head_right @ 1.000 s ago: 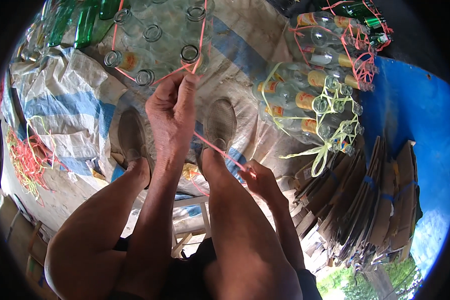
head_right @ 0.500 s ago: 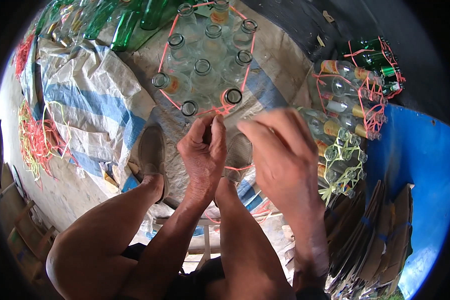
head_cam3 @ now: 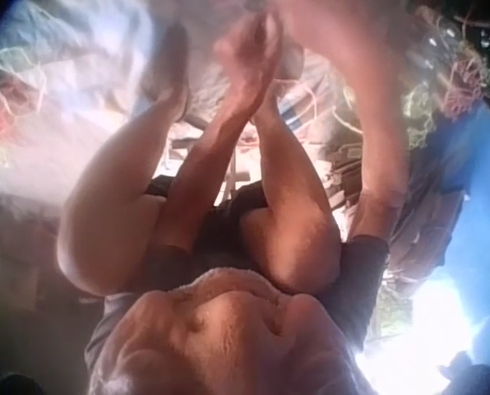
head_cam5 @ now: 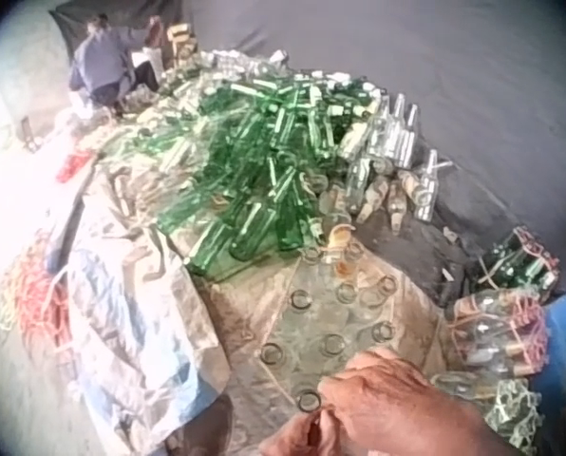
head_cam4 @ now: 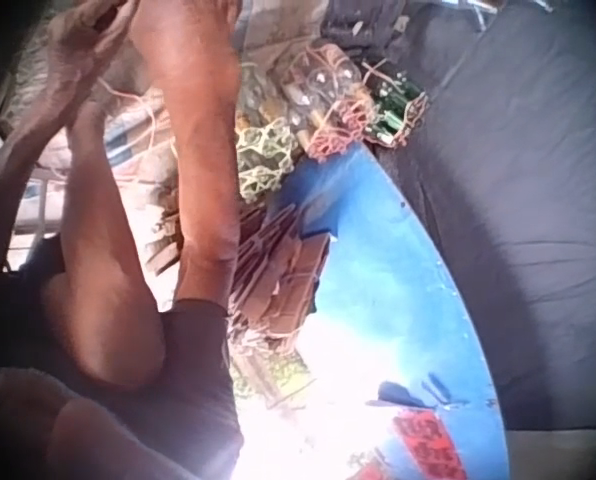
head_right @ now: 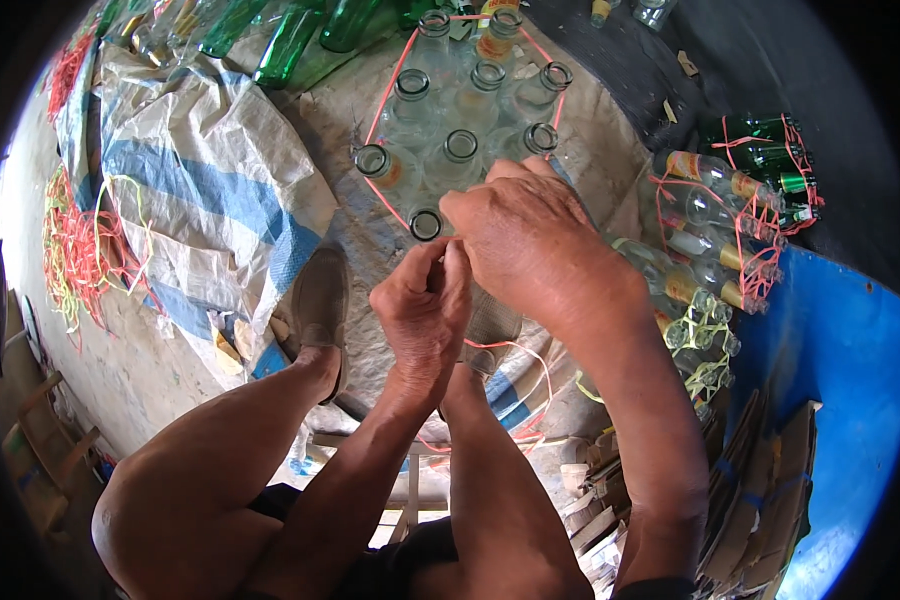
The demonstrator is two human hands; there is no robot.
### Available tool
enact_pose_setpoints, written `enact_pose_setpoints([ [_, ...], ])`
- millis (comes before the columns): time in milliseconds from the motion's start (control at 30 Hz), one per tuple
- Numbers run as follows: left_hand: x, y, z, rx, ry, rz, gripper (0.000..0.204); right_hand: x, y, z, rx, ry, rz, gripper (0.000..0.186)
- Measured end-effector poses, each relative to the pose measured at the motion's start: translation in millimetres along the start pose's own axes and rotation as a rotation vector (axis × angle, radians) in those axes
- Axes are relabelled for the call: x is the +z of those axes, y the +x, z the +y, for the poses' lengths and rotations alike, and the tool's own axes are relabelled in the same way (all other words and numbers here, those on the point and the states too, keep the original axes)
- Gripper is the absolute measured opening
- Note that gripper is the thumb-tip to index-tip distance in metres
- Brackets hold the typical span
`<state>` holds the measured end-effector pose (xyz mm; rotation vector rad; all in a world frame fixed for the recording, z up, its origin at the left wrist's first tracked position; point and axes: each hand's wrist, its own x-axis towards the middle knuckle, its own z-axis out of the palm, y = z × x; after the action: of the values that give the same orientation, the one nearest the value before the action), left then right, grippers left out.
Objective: The person ties several glass bottles together using pink plastic string while seated on the floor.
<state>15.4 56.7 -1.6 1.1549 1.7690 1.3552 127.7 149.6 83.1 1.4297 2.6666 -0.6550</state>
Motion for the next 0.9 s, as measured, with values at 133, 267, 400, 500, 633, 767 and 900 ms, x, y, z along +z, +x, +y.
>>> enact_pose_setpoints([
  [133,0,0,-3,-0.046,-0.025,0.018,0.008,3,4,4,-0.018,0.019,-0.035,0.005],
  [267,-2,-1,-1,-0.072,0.009,0.001,0.011,10,5,12,-0.017,0.136,0.02,0.011],
  [400,-1,-5,3,-0.188,-0.081,-0.024,0.018,3,6,7,0.115,0.346,0.027,0.018],
  [500,-1,-7,2,-0.25,-0.109,-0.05,0.02,-1,7,0,0.216,0.508,0.02,0.015],
  [633,5,-11,1,-0.3,-0.148,-0.085,0.022,-3,2,2,0.309,0.885,0.005,0.014],
  [767,6,-7,7,-0.285,-0.206,-0.095,0.022,3,-5,2,0.311,1.114,0.229,0.012],
  [900,1,-5,8,-0.326,-0.272,-0.147,0.025,10,-5,-2,0.354,1.292,0.377,0.009],
])
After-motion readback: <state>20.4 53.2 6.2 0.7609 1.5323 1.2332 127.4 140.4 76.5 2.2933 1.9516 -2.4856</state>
